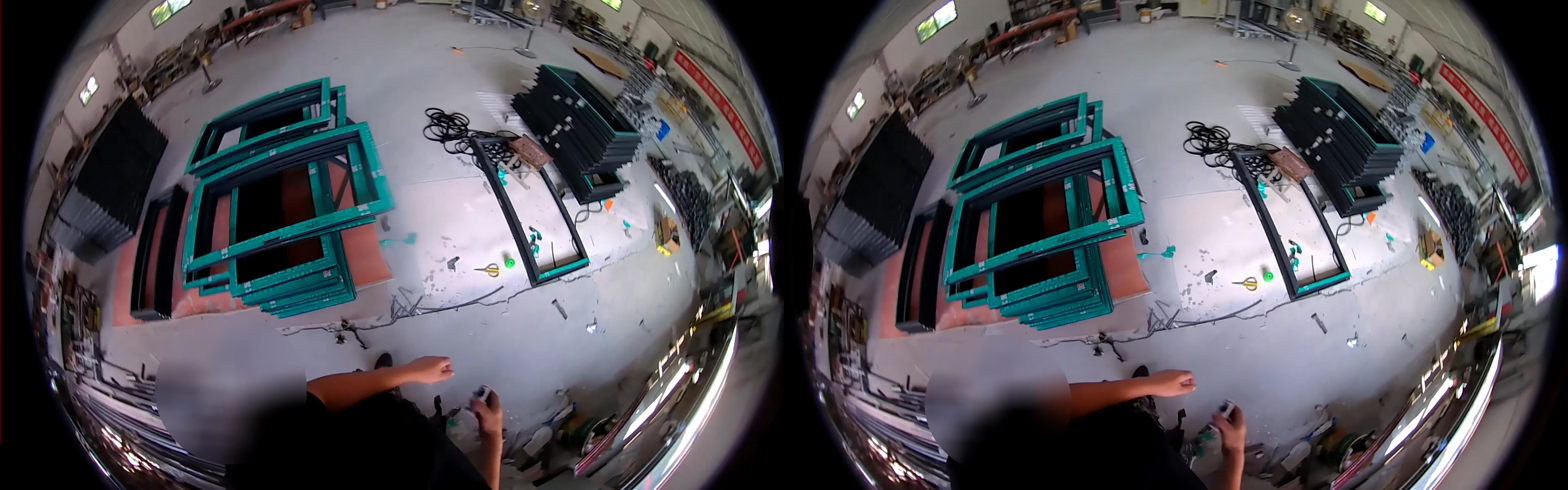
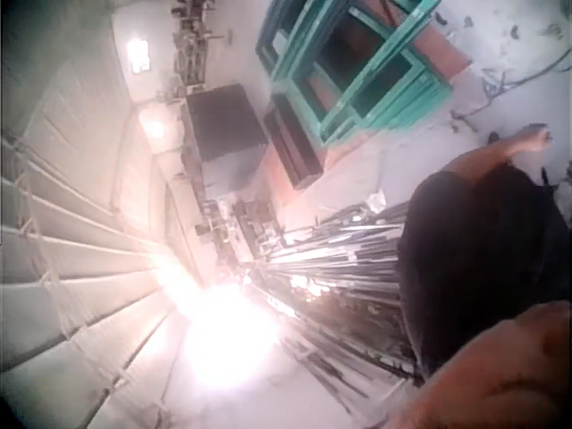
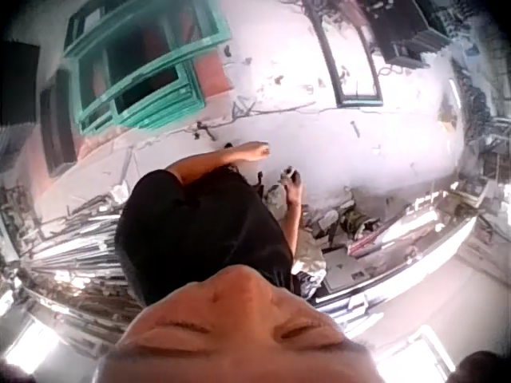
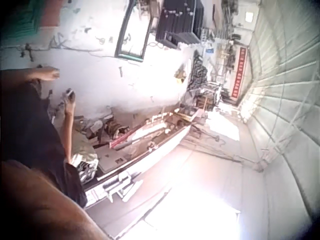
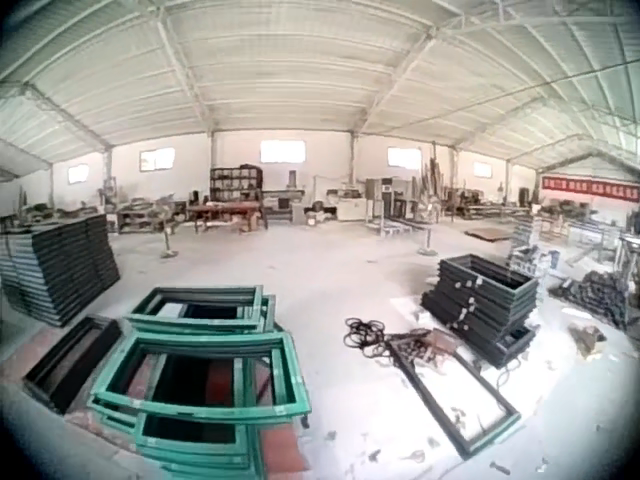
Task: The person measures window frame components using a tape measure, operates a motorized cutting saw via a touchscreen interface to cut metal bars, and fits the cut bars into the slots of green window frames.
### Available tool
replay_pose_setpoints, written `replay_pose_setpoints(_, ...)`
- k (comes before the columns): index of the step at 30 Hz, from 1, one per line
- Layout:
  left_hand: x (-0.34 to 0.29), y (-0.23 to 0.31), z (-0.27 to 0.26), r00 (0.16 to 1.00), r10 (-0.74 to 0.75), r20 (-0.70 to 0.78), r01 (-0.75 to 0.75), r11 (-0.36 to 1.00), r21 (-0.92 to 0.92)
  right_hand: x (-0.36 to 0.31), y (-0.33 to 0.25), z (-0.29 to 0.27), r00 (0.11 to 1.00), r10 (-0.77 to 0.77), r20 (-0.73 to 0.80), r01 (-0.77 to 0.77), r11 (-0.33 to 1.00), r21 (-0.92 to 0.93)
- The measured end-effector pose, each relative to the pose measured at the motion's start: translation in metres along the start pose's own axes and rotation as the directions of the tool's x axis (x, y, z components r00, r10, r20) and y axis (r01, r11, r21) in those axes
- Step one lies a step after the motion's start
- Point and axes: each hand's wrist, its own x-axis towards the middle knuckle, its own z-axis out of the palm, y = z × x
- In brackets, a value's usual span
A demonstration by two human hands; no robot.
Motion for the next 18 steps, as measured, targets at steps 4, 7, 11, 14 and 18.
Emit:
replay_pose_setpoints(4,-0.008,0.018,-0.098,0.994,-0.102,-0.038,0.078,0.910,-0.407,0.063,-0.065,0.126,0.897,0.011,0.442,0.012,0.999,-0.049)
replay_pose_setpoints(7,-0.024,-0.013,-0.151,0.970,0.052,-0.236,-0.104,0.971,-0.214,0.089,-0.098,0.182,0.807,0.071,0.587,-0.078,0.997,-0.014)
replay_pose_setpoints(11,-0.039,-0.022,-0.210,0.990,-0.110,-0.091,0.073,0.936,-0.344,0.133,-0.124,0.212,0.687,0.207,0.697,-0.196,0.976,-0.097)
replay_pose_setpoints(14,-0.027,-0.031,-0.215,0.978,-0.202,-0.046,0.126,0.756,-0.642,0.176,-0.134,0.226,0.682,0.409,0.607,-0.362,0.909,-0.206)
replay_pose_setpoints(18,-0.004,-0.033,-0.253,0.929,-0.323,-0.178,0.108,0.701,-0.705,0.256,-0.169,0.248,0.577,0.503,0.644,-0.113,0.830,-0.547)
